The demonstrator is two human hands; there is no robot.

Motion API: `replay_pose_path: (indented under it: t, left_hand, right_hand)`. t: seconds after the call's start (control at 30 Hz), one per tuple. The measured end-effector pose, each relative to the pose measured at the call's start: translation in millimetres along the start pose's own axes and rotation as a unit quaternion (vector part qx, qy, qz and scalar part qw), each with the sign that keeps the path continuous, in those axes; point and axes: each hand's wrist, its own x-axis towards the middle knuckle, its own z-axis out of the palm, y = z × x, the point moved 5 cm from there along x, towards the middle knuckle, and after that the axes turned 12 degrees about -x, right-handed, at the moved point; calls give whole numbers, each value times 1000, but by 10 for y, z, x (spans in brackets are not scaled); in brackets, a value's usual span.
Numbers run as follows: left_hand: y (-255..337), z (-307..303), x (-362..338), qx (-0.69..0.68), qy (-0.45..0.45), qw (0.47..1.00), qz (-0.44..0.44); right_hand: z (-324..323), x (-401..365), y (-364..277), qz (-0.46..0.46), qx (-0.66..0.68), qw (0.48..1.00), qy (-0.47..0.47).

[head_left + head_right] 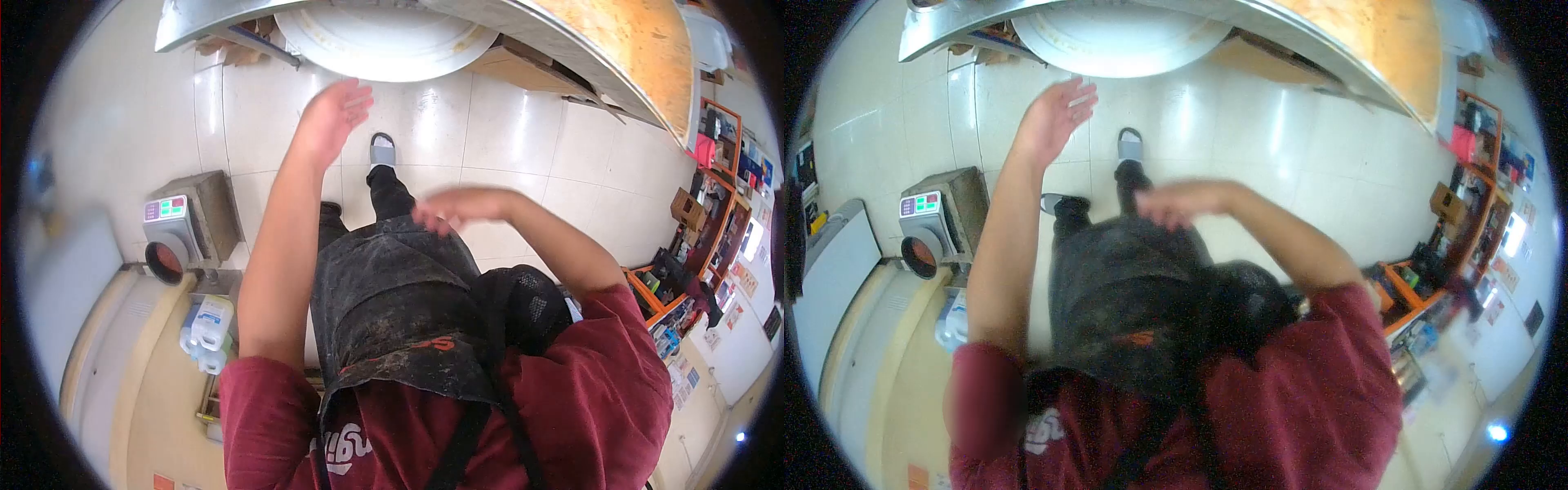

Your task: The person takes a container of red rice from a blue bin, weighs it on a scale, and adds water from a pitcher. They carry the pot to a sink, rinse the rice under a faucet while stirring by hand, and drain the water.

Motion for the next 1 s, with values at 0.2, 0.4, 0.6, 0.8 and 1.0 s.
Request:
replay_pose_path:
  t: [0.2, 0.4, 0.6, 0.8, 1.0]
  left_hand:
    - [386, 433, -1688, 226, -164, 960, 3]
    - [1272, 1266, -3613, 308, -574, 747, 132]
    - [1942, 798, -5246, 242, -561, 717, 335]
    - [2214, -86, -6404, 306, -545, 658, 421]
    - [2272, -839, -6964, 343, -483, 646, 481]
  right_hand:
    - [863, -1337, -266, 19, 8, 991, -134]
    - [1585, -1862, -422, 64, 24, 977, -203]
    - [2445, -2043, -646, 202, 178, 961, -66]
    - [2754, -1868, -1698, 226, 52, 973, -15]
    - [2782, -1532, -1960, 285, -12, 958, -35]
